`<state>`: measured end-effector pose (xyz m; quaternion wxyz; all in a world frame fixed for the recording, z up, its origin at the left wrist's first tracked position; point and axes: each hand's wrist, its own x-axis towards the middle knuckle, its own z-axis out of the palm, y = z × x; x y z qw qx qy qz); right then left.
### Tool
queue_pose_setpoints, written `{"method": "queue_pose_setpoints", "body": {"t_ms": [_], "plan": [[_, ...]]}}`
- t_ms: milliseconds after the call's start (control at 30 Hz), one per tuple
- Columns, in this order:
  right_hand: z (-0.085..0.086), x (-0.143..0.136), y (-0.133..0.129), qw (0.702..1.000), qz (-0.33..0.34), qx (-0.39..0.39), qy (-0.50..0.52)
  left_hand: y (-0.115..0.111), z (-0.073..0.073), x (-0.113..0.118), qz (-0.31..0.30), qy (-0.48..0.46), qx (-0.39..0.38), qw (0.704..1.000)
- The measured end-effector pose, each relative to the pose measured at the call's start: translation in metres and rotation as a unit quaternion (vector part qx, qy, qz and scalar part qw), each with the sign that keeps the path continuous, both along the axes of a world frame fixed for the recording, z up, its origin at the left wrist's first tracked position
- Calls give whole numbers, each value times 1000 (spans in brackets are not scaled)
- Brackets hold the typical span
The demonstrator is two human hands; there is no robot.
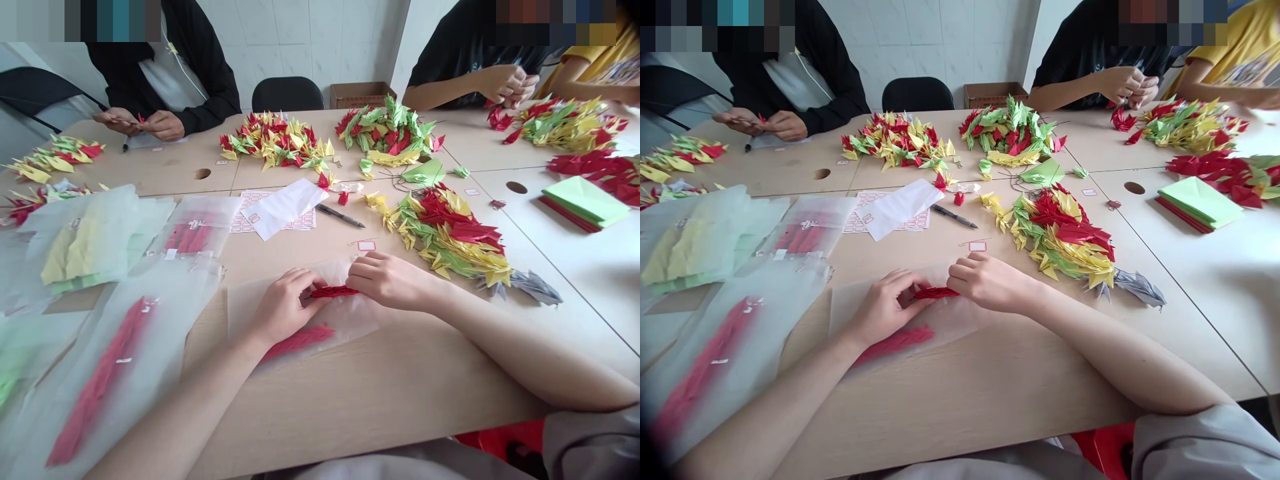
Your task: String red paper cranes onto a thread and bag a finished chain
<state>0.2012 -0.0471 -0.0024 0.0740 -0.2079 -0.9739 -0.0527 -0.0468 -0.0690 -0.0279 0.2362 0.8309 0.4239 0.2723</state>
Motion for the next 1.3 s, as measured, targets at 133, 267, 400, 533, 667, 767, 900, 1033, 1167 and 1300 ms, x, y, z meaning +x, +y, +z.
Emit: {"method": "queue_pose_setpoints", "body": {"t_ms": [133,267,400,533,667,767,900,1033,1167,1300], "plan": [[1,1,1,1000,-3,-1,17,-3,1,4,-28,-4,30,999],[4,2,1,999,-17,5,37,-5,-2,4,-40,-15,24,999],[6,2,1,1000,-8,13,19,-5,-4,3,-47,-17,13,999],[5,3,-1,1000,-1,2,-1,-4,-3,3,-47,-11,8,999],[4,6,-2,1000,3,-4,-5,-3,-1,4,-68,-12,13,998],[5,8,-2,1000,3,-4,-10,-2,1,4,-78,-7,11,997],[7,11,-2,1000,-1,0,-13,-2,3,4,-85,6,0,996],[11,14,-2,1000,-15,-6,-16,-2,3,4,-85,15,-14,996],[19,18,-2,999,-30,-36,-11,-2,2,4,-79,13,-14,997],[30,23,-2,992,-73,-92,41,-2,2,4,-84,14,-2,996]]}}
